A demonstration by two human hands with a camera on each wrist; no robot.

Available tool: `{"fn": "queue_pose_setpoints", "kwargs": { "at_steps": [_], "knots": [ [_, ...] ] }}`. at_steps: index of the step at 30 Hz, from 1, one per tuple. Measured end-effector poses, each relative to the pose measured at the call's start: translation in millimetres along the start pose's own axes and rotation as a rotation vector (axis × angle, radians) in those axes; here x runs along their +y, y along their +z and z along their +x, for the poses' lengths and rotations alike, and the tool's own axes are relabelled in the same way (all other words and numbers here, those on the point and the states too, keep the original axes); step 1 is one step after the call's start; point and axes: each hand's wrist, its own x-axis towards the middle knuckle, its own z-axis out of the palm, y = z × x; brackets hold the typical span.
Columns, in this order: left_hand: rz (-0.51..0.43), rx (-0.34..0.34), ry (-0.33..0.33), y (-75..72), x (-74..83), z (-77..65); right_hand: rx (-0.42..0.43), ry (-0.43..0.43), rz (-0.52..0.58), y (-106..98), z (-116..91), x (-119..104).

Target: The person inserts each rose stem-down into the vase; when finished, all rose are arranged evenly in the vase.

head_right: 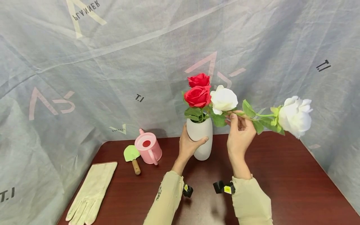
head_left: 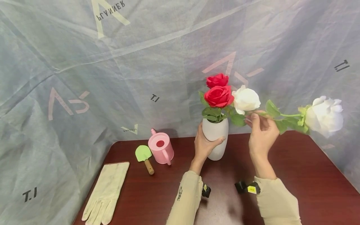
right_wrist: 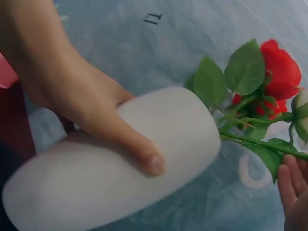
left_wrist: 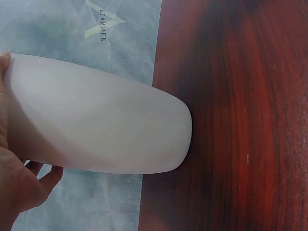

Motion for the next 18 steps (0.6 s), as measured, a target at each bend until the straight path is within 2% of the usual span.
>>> {"fn": "queue_pose_setpoints", "kwargs": {
  "at_steps": [5,7,10,14,18],
  "knots": [
    [0.005,0.013,0.006,1.2,1.1,-0.3,-0.008,-0.07,0.003,-2.8,-14.3,5.0],
    [-0.001,0.01,0.004,1.2,1.1,-0.3,0.0,-0.073,0.019,-3.6,-15.8,5.7],
    [0.0,0.011,-0.003,1.6,0.2,-0.5,0.006,-0.076,-0.02,-5.4,-13.8,5.4],
    [0.011,0.018,-0.006,1.9,-1.3,-0.6,-0.01,-0.031,-0.015,-7.5,-8.4,1.9],
    [0.017,0.017,-0.003,1.6,-0.5,-0.2,-0.084,0.095,0.066,-11.6,-6.8,-3.3]
  ]
}}
